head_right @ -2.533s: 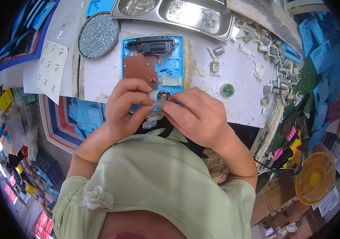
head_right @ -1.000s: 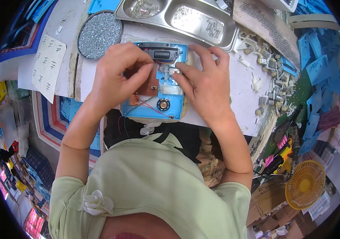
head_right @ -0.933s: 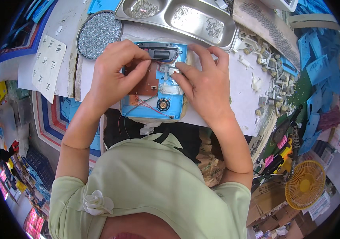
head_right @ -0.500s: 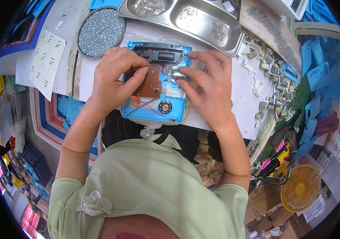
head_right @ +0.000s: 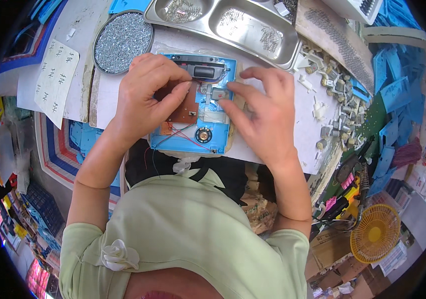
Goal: Soldering components and assembling an electronic device into a blue plastic housing.
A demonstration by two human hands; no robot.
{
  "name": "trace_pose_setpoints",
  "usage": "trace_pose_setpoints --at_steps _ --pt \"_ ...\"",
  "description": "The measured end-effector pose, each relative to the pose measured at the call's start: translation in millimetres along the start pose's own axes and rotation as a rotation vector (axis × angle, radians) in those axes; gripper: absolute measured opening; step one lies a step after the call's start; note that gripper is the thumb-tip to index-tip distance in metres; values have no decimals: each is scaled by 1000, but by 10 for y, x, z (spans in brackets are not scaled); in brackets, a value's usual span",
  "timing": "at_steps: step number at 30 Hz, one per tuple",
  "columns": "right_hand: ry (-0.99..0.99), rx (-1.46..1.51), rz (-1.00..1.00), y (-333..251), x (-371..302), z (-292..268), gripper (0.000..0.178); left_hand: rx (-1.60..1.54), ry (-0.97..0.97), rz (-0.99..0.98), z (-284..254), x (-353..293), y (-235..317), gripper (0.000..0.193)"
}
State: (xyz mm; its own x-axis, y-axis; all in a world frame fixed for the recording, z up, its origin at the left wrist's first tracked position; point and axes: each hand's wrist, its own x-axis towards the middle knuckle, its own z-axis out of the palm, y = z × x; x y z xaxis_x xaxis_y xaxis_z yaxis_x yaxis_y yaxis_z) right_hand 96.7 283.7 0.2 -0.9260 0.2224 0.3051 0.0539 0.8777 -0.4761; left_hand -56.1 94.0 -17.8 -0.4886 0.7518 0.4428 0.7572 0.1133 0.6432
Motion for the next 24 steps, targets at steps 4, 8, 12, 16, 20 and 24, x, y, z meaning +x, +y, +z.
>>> trace_pose_setpoints --at_steps 4,8,12,16,20,24 --pt "97 227 92 -24 80 84 26 -14 -8 14 43 55 19 13" --pt "107 286 108 -16 145 220 21 -32 -14 19 94 58 50 17" --pt "123 265 93 -23 130 225 19 -20 -17 13 116 81 50 19" --pt "159 278 79 -19 88 251 17 -2 -14 51 140 136 43 19" --pt "200 251 -10 -30 87 252 17 -26 -29 86 164 171 11 18" --pt "221 256 -9 -9 75 259 17 -34 -54 92 171 187 -2 14"
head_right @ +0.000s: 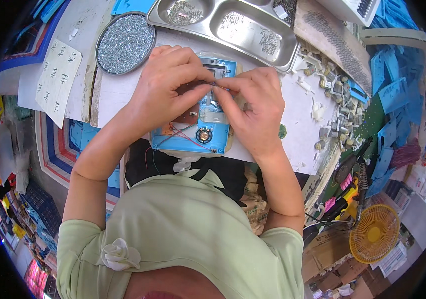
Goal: Soldering components and assembling an electronic device into a blue plastic housing.
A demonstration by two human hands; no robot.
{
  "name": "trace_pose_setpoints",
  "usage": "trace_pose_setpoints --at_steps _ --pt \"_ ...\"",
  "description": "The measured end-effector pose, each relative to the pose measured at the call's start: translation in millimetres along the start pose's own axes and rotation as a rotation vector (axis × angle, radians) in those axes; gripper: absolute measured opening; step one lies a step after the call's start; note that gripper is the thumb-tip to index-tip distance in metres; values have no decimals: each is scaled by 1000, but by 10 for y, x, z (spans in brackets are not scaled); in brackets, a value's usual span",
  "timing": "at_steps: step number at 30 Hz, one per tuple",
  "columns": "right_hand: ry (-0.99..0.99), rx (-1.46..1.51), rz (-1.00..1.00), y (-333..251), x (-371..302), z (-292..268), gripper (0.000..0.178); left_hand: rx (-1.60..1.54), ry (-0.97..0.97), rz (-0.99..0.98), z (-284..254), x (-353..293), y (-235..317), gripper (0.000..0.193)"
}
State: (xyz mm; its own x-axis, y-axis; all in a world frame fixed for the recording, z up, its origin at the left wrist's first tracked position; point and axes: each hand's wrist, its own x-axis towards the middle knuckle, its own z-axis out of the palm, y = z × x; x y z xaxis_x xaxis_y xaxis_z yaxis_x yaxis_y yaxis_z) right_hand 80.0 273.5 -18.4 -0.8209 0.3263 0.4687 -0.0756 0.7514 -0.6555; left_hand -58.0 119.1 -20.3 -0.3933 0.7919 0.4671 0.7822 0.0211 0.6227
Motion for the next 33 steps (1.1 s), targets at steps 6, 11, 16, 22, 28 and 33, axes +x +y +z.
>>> trace_pose_setpoints --at_steps 6,11,16,22,28,33 --pt "3 34 57 1 -7 -2 17 2 26 13 45 -5 -38 12" --pt "-46 -39 -38 -51 -96 -2 19 -107 20 -116 35 -24 -48 11" --pt "-200 -111 -257 -307 -176 100 25 -100 14 -124 52 -5 -35 10" --pt "-60 90 114 -90 -92 -148 18 -64 59 -28 63 -43 -45 10" --pt "-63 83 39 -4 68 22 14 -12 49 -14 31 -60 -46 11" --pt "-56 40 41 54 16 4 12 -73 -26 -5 -126 -132 -119 15"
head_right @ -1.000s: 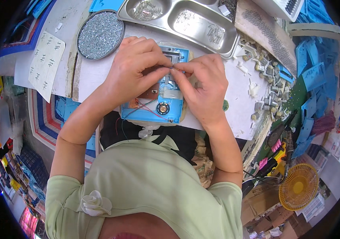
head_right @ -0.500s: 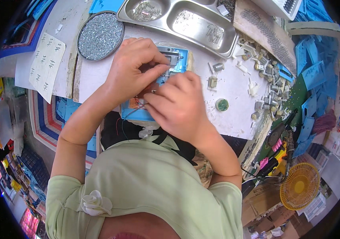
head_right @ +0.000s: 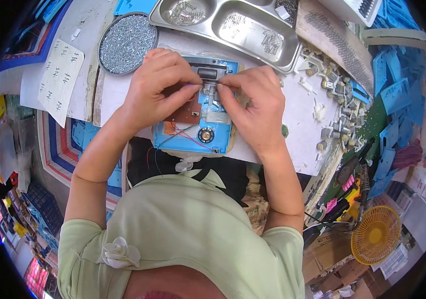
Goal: Soldering components and assembling an electronic device into a blue plastic housing.
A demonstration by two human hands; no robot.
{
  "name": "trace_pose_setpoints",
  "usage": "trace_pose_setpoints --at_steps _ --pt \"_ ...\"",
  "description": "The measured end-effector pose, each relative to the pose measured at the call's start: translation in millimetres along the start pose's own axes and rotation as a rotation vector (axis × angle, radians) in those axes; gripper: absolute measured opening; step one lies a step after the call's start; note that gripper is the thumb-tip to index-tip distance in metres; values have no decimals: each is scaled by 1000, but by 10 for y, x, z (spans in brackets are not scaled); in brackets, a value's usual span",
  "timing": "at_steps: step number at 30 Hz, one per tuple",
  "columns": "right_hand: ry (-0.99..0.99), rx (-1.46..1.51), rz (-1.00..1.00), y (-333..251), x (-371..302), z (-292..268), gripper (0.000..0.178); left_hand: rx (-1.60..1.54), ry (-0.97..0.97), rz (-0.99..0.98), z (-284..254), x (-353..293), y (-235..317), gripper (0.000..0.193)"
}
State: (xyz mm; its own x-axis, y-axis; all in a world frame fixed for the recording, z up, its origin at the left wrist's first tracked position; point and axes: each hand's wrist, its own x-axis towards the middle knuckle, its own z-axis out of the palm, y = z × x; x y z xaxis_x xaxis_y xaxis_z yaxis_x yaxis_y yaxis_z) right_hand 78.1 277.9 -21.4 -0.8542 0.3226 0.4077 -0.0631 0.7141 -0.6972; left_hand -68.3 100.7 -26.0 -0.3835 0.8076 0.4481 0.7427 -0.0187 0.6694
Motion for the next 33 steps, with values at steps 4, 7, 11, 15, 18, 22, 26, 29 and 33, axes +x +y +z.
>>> trace_pose_setpoints --at_steps 4,7,11,15,18,22,26,29,33 --pt "-3 1 30 -17 -20 -9 12 80 -79 147 -49 -9 -5 19" --pt "1 -23 2 -24 -19 2 12 162 -96 206 -27 -6 33 19" --pt "-3 -106 -39 -3 -43 4 11 253 22 142 -30 -139 -10 19" --pt "-30 -151 19 19 -110 35 10 342 162 -100 36 -326 -51 15" --pt "-7 -134 38 16 -103 60 11 389 180 -226 95 -337 48 19" --pt "31 9 40 -6 -84 40 15 197 437 -66 34 -239 419 29" --pt "36 129 -41 30 -50 70 17 -14 163 -16 70 -175 585 35" --pt "42 153 -67 20 -38 50 16 -31 114 -180 253 -46 496 25" --pt "-8 189 -16 41 -58 50 15 -205 0 -361 222 -95 387 16"
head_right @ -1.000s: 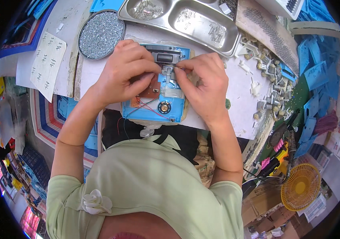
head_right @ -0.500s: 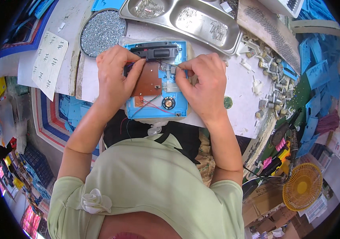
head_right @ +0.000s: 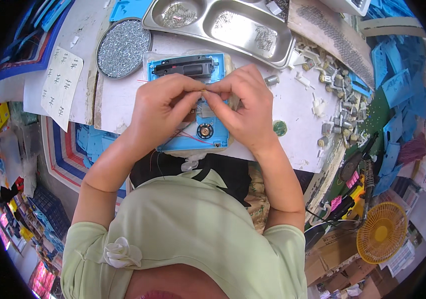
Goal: Soldering components and assembling an electronic device into a blue plastic housing.
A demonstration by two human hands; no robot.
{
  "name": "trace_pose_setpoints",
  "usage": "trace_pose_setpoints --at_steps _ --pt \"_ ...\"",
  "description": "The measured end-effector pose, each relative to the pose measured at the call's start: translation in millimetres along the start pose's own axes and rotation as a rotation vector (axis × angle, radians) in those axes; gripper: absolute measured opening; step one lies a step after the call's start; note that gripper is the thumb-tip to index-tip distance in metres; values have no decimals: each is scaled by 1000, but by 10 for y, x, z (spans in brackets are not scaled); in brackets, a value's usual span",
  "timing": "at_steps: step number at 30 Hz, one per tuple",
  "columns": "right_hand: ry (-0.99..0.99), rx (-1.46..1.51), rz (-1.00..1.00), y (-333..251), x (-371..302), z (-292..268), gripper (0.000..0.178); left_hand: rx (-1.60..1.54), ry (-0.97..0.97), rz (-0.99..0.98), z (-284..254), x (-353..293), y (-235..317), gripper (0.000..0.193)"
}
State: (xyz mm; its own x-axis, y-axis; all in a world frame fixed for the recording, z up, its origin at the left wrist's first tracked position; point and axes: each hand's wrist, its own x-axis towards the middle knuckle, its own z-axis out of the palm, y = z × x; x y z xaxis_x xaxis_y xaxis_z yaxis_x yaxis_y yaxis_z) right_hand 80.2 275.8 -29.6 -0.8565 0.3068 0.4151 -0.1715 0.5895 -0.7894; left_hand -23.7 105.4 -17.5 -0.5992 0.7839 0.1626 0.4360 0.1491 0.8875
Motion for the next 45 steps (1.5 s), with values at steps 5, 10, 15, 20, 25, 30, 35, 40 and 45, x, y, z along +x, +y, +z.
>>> trace_pose_setpoints --at_steps 5,10,15,20,25,30,35,40,45 --pt "-2 -33 -2 2 -32 -2 15 -219 -41 -232 -36 17 52 13" --pt "89 -339 62 -116 -313 -330 25 -32 -24 -61 -47 7 38 12" --pt "-32 -159 388 -366 -757 -207 34 272 89 316 13 33 -53 15" --pt "53 -273 308 -489 -913 -6 36 457 104 398 -27 72 5 19" --pt "75 -98 446 -606 -1048 -272 28 451 45 401 -39 78 -36 19" --pt "988 -81 731 -377 -1931 -1641 24 443 35 398 -76 48 -56 17" --pt "1296 236 703 -232 -2749 -2486 30 465 17 416 -70 40 -82 17" --pt "1259 -26 593 -88 -2401 -2692 38 531 27 433 -28 41 -70 17" --pt "1327 -141 687 -278 -2299 -2511 49 575 56 519 27 33 -82 20"
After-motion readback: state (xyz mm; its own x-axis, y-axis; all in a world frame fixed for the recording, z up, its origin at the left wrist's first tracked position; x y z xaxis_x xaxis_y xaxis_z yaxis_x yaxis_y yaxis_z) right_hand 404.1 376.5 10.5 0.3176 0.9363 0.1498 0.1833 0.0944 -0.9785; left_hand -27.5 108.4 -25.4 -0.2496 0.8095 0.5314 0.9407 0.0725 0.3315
